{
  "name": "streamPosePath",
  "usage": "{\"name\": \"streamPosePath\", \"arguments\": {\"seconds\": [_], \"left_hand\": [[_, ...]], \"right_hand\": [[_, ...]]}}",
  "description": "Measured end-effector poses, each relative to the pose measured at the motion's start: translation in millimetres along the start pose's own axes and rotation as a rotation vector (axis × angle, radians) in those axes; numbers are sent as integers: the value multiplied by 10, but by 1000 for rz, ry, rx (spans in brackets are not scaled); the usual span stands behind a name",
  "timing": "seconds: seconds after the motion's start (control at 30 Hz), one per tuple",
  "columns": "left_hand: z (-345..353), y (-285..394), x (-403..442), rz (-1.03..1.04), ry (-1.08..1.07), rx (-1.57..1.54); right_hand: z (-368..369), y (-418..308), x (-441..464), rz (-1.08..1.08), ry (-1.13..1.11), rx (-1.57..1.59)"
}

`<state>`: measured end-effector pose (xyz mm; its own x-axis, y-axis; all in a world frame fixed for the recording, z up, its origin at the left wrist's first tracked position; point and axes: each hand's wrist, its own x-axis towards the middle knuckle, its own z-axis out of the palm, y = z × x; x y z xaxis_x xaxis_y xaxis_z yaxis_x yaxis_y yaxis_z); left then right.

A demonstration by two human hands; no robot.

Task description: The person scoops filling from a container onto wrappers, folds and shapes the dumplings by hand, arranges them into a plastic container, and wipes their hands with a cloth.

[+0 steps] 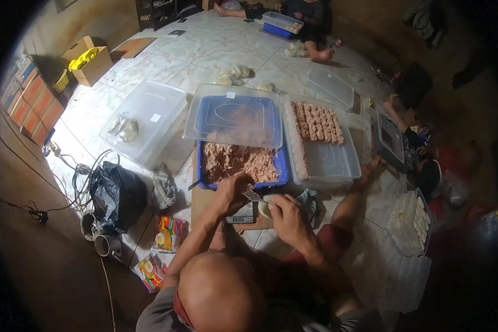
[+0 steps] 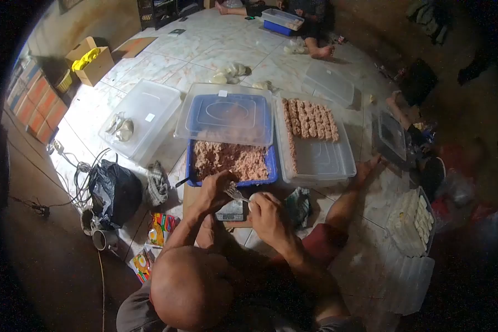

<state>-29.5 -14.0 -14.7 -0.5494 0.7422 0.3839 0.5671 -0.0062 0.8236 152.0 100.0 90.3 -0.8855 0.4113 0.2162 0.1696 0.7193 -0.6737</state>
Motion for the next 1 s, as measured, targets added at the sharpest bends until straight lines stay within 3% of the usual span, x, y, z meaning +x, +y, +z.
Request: {"name": "streamPosePath", "arguments": {"seconds": [0.03, 0.1, 0.23, 0.3, 0.37, 0.43, 0.5, 0.53, 0.57, 0.63, 0.7, 0.77, 0.8, 0.83, 0.9, 0.93, 1.0], "left_hand": [[-122, 115, 48, 6, 9, 6], [-296, 305, -35, -112, -105, -338], [-130, -11, -24, 0, -201, -61], [-136, -109, 0, 84, -147, 54], [-78, -181, -104, -95, -203, 28], [-136, 83, -70, -110, -168, 113], [-148, 23, -45, -15, -132, -152], [-254, 171, -53, -205, -170, -355], [-262, 151, -93, -267, -159, -514], [-163, 18, -117, -294, -211, -253], [0, -363, -138, -218, -265, -47], [-34, 273, 69, -231, -100, -597], [-37, -18, -4, -241, -159, -267], [-23, -82, -57, -239, -188, -262], [15, -119, -82, -486, -203, -598], [36, 112, -100, -434, -104, -633], [35, 199, -79, -368, -165, -716]], "right_hand": [[-30, -17, 37, -9, -26, -1], [-83, -54, -8, 91, -17, 79], [-18, 45, -3, -4, -86, -41], [-103, -58, 24, 29, -48, -31], [-70, -46, 15, 91, -41, -19], [17, 67, 57, -30, -85, -10], [-104, 4, 72, -12, -68, -54], [-180, -66, 75, -10, -18, 23], [-205, -104, 20, 9, 32, 106], [-123, 15, 75, -23, 61, 93], [-67, 127, 235, -25, -98, -53], [-48, 271, 511, -35, -10, -56], [-104, 287, 646, -60, 42, -89], [-117, 299, 692, -78, 88, -122], [51, 403, 762, -138, 102, -142], [144, 479, 843, -223, 99, -169], [384, 456, 648, -192, 30, -150]]}}
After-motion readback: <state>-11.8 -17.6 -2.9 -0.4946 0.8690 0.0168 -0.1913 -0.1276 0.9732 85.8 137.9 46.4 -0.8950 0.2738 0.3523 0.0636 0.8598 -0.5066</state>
